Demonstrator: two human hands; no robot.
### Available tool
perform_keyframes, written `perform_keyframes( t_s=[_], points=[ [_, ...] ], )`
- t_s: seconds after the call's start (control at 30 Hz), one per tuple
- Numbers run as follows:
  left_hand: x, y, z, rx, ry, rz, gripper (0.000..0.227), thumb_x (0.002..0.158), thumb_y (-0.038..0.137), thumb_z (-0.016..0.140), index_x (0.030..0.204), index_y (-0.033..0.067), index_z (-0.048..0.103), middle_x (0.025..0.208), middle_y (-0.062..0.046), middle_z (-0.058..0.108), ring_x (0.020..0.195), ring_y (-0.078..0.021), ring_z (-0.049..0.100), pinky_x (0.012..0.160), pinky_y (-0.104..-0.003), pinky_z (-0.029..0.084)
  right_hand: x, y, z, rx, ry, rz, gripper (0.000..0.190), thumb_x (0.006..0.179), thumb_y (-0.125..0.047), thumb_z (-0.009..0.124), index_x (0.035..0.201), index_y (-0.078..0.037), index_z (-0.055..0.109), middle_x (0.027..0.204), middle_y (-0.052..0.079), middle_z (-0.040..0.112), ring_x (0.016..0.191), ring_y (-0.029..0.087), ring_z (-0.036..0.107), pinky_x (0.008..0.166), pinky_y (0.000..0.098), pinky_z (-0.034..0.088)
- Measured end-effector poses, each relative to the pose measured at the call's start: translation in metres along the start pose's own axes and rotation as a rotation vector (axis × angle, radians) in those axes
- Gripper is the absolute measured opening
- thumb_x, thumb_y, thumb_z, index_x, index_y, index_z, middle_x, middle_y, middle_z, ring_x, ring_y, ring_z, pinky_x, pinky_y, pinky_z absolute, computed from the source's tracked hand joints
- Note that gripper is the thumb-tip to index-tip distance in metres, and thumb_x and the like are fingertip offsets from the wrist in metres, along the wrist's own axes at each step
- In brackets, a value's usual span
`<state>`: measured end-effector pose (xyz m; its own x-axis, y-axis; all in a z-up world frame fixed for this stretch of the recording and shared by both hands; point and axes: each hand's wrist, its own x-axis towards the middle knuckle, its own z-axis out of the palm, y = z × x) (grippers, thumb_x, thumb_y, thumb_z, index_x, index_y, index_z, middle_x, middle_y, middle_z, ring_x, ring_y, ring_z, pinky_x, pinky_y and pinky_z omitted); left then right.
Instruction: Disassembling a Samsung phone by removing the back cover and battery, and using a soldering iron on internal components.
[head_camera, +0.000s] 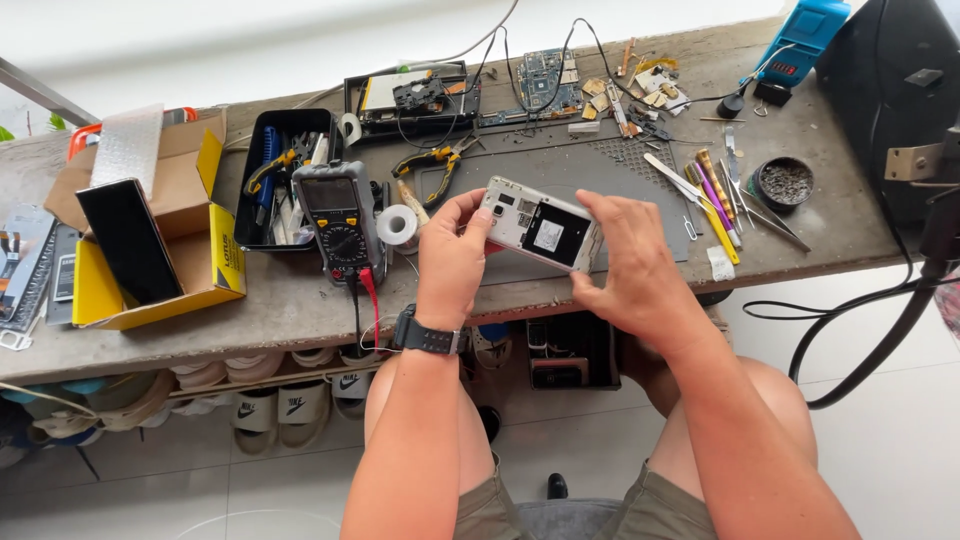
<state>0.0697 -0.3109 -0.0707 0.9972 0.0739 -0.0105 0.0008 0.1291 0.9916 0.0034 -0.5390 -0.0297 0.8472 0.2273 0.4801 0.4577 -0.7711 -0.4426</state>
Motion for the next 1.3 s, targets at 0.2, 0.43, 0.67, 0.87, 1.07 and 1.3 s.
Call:
perform_keyframes(
  t_s=[0.2, 0.43, 0.67, 0.87, 1.07, 1.3],
  points=[
    [-0.002, -0.002, 0.005, -0.241, -0.014, -0.011, 0.03, 0.109, 0.005, 0.064, 0.138, -0.0032, 0.065, 0.111, -0.016, 0.074, 0.098, -0.0201, 0.077, 0.081, -0.039, 0.073, 0.0, 0.008, -0.003, 0.306, 0.215, 0.232, 0.075, 0.089, 0.003, 0.085, 0.157, 0.002, 0.055, 0.136, 0.026, 0.059, 0.118, 0.039, 0.067, 0.094, 0.0421, 0.064],
    [0.001, -0.009, 0.009, -0.271, -0.031, -0.017, 0.031, 0.109, 0.005, 0.065, 0.139, -0.0017, 0.065, 0.113, -0.015, 0.074, 0.1, -0.0193, 0.077, 0.083, -0.038, 0.072, 0.001, 0.037, 0.009, 0.525, 0.208, 0.43, 0.057, 0.103, 0.002, 0.073, 0.157, -0.005, 0.054, 0.117, 0.02, 0.076, 0.095, 0.021, 0.078, 0.076, 0.0286, 0.063],
    [0.011, -0.016, 0.007, -0.278, -0.033, -0.037, 0.03, 0.11, 0.005, 0.064, 0.138, -0.0032, 0.065, 0.109, -0.015, 0.074, 0.097, -0.0207, 0.077, 0.08, -0.041, 0.073, 0.011, 0.04, 0.02, 0.408, 0.211, 0.447, 0.032, 0.101, -0.005, 0.078, 0.132, -0.014, 0.078, 0.106, 0.01, 0.076, 0.081, 0.017, 0.077, 0.061, 0.029, 0.063],
    [0.013, -0.015, 0.005, -0.225, -0.029, -0.034, 0.03, 0.111, 0.006, 0.063, 0.139, -0.0039, 0.064, 0.108, -0.015, 0.074, 0.095, -0.0198, 0.077, 0.078, -0.039, 0.073, 0.02, 0.038, 0.019, 0.445, 0.26, 0.459, 0.022, 0.11, -0.004, 0.066, 0.125, -0.011, 0.081, 0.086, 0.009, 0.075, 0.067, 0.015, 0.072, 0.055, 0.0269, 0.061],
    [0.022, -0.028, 0.001, -0.147, -0.055, -0.012, 0.03, 0.11, 0.005, 0.062, 0.139, -0.0038, 0.064, 0.107, -0.015, 0.074, 0.093, -0.0175, 0.077, 0.076, -0.038, 0.073, 0.033, 0.033, 0.015, 0.534, 0.33, 0.463, 0.023, 0.113, 0.0, 0.058, 0.122, -0.006, 0.078, 0.08, 0.014, 0.074, 0.062, 0.013, 0.066, 0.055, 0.0263, 0.059],
    [0.022, -0.023, 0.002, -0.179, -0.022, -0.007, 0.03, 0.11, 0.004, 0.061, 0.14, -0.0037, 0.063, 0.108, -0.014, 0.072, 0.093, -0.0162, 0.074, 0.075, -0.038, 0.073, 0.042, 0.026, 0.014, 0.639, 0.338, 0.479, 0.02, 0.113, -0.003, 0.058, 0.122, -0.004, 0.077, 0.098, 0.017, 0.079, 0.072, 0.015, 0.072, 0.061, 0.0289, 0.065]
  ],
)
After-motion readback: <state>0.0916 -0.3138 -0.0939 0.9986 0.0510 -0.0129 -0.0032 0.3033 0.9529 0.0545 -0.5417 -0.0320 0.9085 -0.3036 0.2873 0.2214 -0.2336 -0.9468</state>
